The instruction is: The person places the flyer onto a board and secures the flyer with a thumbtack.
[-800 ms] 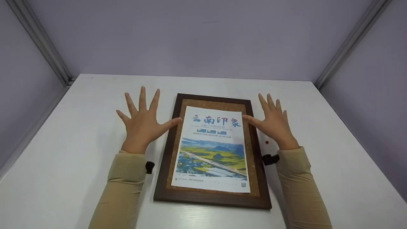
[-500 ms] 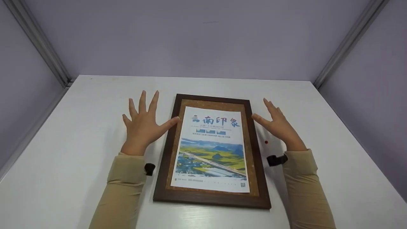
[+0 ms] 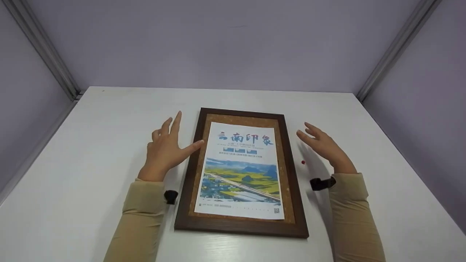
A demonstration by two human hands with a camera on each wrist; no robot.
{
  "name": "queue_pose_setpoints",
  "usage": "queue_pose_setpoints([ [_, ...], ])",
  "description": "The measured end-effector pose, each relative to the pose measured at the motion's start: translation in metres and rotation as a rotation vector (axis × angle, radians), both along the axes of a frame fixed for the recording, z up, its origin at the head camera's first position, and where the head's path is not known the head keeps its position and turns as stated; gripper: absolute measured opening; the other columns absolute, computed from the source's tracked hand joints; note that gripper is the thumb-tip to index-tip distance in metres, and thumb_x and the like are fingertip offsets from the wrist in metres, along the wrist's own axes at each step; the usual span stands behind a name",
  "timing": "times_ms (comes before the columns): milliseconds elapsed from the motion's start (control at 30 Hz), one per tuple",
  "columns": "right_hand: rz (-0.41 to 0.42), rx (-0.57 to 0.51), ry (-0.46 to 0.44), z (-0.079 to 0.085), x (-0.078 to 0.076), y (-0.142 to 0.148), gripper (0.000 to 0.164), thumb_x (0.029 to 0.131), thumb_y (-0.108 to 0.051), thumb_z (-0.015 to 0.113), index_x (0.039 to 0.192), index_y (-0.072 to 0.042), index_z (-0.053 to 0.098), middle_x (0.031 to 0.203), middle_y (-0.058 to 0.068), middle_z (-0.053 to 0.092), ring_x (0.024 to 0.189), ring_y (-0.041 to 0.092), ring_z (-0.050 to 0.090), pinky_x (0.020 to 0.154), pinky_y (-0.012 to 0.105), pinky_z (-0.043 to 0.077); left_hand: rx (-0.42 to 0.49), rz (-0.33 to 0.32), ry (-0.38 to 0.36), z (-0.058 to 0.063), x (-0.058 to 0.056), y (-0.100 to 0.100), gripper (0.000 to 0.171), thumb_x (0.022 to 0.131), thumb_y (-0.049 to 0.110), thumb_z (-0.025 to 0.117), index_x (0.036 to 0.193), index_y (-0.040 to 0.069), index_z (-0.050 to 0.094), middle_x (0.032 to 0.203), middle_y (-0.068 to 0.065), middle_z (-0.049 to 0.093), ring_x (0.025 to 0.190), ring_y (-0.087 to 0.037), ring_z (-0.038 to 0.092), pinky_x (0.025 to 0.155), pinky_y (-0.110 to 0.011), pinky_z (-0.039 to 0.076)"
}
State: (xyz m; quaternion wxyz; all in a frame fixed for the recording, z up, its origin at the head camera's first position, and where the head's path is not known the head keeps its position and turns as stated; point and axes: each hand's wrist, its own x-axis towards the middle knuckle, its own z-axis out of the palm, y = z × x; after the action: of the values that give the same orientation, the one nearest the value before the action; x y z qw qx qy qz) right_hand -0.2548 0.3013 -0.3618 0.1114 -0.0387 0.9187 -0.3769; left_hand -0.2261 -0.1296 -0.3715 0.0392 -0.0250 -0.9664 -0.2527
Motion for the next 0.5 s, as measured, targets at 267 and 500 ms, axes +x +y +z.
queue_pose_setpoints([
  [267, -0.046, 0.055, -0.052, -0.0029, -0.0016, 0.0048, 0.093, 0.093, -0.071, 0.046, 0.16, -0.013, 0.02, 0.162, 0.023, 0.023, 0.148, 0.046, 0.021, 0.115, 0.066, 0.023, 0.021, -0.022, -0.074, -0.0022, 0.0035, 0.0001, 0.113, 0.082, 0.076, 0.058, 0.161, 0.024, -0.004, 0.162, -0.021, 0.018, 0.14, -0.049, 0.03, 0.1, -0.065, 0.039],
  [500, -0.066, 0.104, -0.082, -0.0079, -0.0037, 0.0035, 0.096, 0.089, -0.072, 0.052, 0.157, -0.009, 0.027, 0.156, 0.028, 0.032, 0.145, 0.048, 0.028, 0.114, 0.065, 0.028, 0.009, -0.027, -0.126, -0.009, 0.0033, 0.0039, 0.112, 0.084, 0.069, 0.062, 0.161, 0.014, 0.002, 0.159, -0.025, 0.024, 0.139, -0.048, 0.033, 0.101, -0.064, 0.041],
])
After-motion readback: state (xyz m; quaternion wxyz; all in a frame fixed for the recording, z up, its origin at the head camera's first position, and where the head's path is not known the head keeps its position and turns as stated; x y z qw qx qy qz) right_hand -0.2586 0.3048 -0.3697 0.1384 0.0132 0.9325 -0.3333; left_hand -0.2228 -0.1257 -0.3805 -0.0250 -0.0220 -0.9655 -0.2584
